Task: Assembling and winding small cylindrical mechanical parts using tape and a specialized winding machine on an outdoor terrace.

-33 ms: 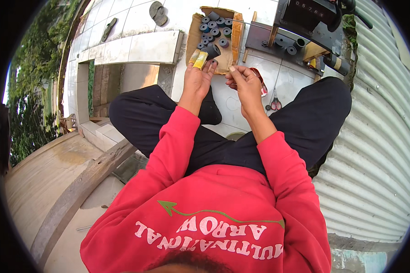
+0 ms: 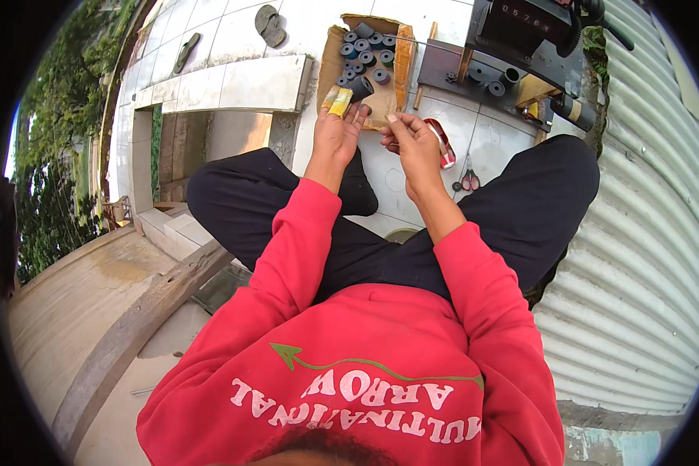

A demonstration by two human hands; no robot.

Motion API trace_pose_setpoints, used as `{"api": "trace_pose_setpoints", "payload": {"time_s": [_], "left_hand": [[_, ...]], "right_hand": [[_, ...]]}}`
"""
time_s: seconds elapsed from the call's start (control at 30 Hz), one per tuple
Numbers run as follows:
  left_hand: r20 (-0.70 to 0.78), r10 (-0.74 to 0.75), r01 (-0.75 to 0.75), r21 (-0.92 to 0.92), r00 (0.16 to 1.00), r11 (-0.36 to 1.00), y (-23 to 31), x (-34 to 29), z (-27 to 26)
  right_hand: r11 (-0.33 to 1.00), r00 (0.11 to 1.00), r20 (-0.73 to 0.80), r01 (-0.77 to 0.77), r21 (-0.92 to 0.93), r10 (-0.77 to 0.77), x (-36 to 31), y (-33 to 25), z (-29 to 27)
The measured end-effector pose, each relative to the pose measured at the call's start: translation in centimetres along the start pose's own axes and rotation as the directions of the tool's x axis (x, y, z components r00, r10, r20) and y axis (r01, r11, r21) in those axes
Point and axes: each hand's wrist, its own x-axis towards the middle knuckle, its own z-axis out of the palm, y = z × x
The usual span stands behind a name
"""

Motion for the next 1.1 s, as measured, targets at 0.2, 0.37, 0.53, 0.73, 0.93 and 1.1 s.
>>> {"api": "trace_pose_setpoints", "payload": {"time_s": [0.2, 0.37, 0.53, 0.73, 0.93, 1.1], "left_hand": [[-0.111, -0.066, 0.056, -0.091, 0.992, 0.994, 0.1, 7.9, -1.6], [-0.135, -0.039, 0.035, -0.032, 0.99, 0.999, 0.3, 12.5, -0.6], [-0.135, -0.004, 0.01, 0.046, 0.991, 0.999, -0.1, 14.7, 1.3], [-0.075, -0.059, 0.062, 0.042, 0.995, 0.997, -0.1, 17.1, 2.2], [-0.078, -0.037, 0.045, 0.109, 0.996, 0.993, -0.7, 18.5, 2.7], [-0.067, -0.03, 0.037, 0.118, 0.997, 0.992, -0.1, 19.5, 2.1]], "right_hand": [[0.998, 0.999, 0.033, -0.042, 0.04, 0.04, 4.6, 2.2, 3.4], [0.997, 0.997, 0.039, -0.066, 0.05, 0.064, 8.8, 3.2, 4.8], [0.995, 0.996, 0.01, -0.092, 0.036, 0.092, 11.4, 3.8, 5.1], [0.994, 0.996, -0.021, -0.087, 0.073, 0.088, 12.4, 3.7, 5.2], [0.993, 0.997, -0.014, -0.079, 0.086, 0.081, 13.3, 3.9, 5.5], [0.988, 0.993, -0.037, -0.109, 0.107, 0.114, 13.4, 3.7, 6.6]]}}
